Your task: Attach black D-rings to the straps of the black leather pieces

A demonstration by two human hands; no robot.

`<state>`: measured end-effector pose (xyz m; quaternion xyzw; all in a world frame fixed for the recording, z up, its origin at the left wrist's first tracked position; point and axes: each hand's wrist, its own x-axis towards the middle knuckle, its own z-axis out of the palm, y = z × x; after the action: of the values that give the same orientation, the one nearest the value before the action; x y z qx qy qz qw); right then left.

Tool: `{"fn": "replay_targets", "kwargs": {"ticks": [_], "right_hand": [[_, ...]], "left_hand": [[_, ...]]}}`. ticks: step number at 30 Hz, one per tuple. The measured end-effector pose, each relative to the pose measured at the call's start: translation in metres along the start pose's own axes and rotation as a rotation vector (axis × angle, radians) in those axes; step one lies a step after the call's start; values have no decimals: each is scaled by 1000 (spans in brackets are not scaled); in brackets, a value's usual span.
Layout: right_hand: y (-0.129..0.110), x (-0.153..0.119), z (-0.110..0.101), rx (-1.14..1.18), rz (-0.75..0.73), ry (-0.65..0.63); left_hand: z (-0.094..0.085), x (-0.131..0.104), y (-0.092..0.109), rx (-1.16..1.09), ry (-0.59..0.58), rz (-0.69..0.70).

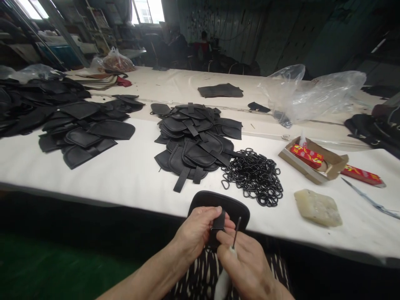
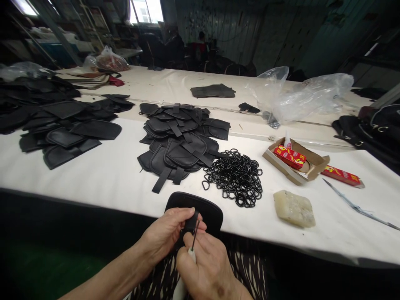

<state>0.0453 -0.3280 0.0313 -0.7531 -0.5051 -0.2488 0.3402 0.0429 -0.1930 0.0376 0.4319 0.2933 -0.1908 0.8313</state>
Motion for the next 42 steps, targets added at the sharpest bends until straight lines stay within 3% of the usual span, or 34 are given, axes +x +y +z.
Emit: {"fn": "replay_targets", "kwargs": {"ticks": [6,10,16,24,31,42], "right_hand": [[2,-11,-2,287,392,24],[2,-14,1,272,608,109],[3,-13,9,236,822,100],[0,-11,15,259,930,122],[1,-16,15,332,1040,92],[-1,-14,14,388,1171,67]], "left_hand": [[2,0,-12,94,-36,170],[2,0,-17,172,-40,292],[-3,3,-27,190,-48,340],[-8,2,-42,121,204,287],[5,-11,-33,350,44,352],[7,-8,-45,421,149,368]]}}
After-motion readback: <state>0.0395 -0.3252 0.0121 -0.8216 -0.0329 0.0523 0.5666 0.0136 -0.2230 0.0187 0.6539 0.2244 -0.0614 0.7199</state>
